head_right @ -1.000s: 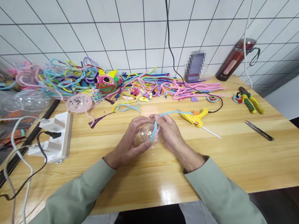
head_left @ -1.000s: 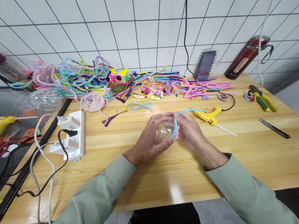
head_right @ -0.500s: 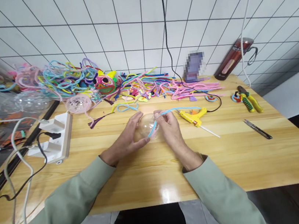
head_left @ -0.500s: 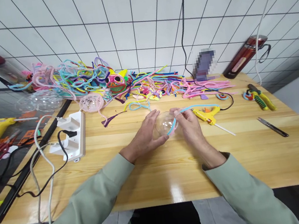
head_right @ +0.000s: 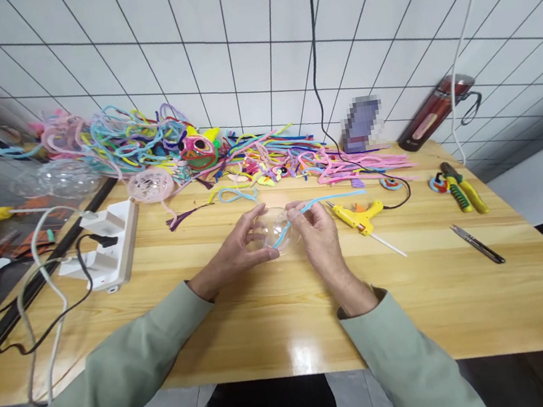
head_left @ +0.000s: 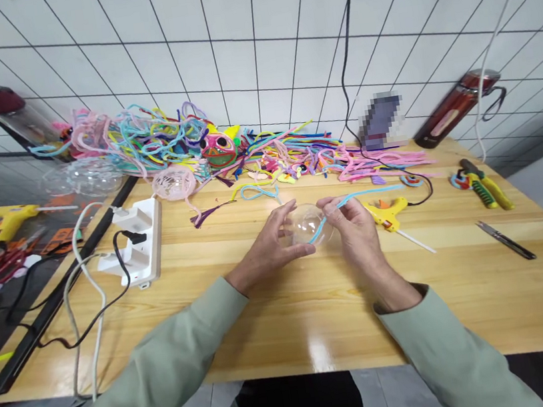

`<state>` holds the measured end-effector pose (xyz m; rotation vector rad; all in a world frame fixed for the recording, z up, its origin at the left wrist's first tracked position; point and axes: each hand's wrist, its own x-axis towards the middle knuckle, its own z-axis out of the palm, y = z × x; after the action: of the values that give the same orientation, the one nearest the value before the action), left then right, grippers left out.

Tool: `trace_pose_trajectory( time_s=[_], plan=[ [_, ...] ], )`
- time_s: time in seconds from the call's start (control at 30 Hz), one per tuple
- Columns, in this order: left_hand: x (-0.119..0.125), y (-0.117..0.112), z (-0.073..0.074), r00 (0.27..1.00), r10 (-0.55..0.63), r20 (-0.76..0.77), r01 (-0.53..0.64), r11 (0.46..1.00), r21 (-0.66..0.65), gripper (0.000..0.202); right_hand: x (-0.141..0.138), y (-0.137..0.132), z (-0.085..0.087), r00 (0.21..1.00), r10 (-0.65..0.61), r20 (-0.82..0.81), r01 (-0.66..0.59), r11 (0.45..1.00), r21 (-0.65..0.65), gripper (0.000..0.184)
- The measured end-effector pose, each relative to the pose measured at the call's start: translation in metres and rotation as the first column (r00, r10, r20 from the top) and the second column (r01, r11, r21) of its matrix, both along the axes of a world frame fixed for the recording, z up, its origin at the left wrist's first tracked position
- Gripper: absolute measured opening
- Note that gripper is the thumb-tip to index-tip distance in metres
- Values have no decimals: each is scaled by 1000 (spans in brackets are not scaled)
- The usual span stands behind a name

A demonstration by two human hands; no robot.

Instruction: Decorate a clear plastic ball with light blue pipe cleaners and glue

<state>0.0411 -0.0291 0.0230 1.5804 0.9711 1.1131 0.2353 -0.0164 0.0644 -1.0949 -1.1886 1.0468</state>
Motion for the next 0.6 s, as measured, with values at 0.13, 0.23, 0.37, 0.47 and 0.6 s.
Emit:
trace_pose_trajectory(
  time_s=[0.13, 0.23, 0.37, 0.47, 0.6],
  plan=[
    [-1, 1, -1, 999, -43, -1, 43, 999, -21, 104, 5, 4, 0, 999, -10, 33, 10, 1000, -14, 31],
    [0, -2, 2, 997, -77, -1, 77, 997, -31, 102, 6, 5, -1, 999, -2, 49, 3, 1000, -18, 29],
    [2, -7, 8, 1000, -21, 5, 21, 998, -55, 97, 5, 4, -2, 999, 31, 37, -30, 999, -20, 30],
    [5, -8, 8, 999, 31, 19, -30, 996, -82, 92, 6, 4, -2, 996, 65, 54, -64, 998, -29, 29],
    [5, -8, 8, 1000, 4, 11, -3, 999, -42, 85, 10, 6, 0, 989, 137, 59, -132, 988, -79, 30]
  ],
)
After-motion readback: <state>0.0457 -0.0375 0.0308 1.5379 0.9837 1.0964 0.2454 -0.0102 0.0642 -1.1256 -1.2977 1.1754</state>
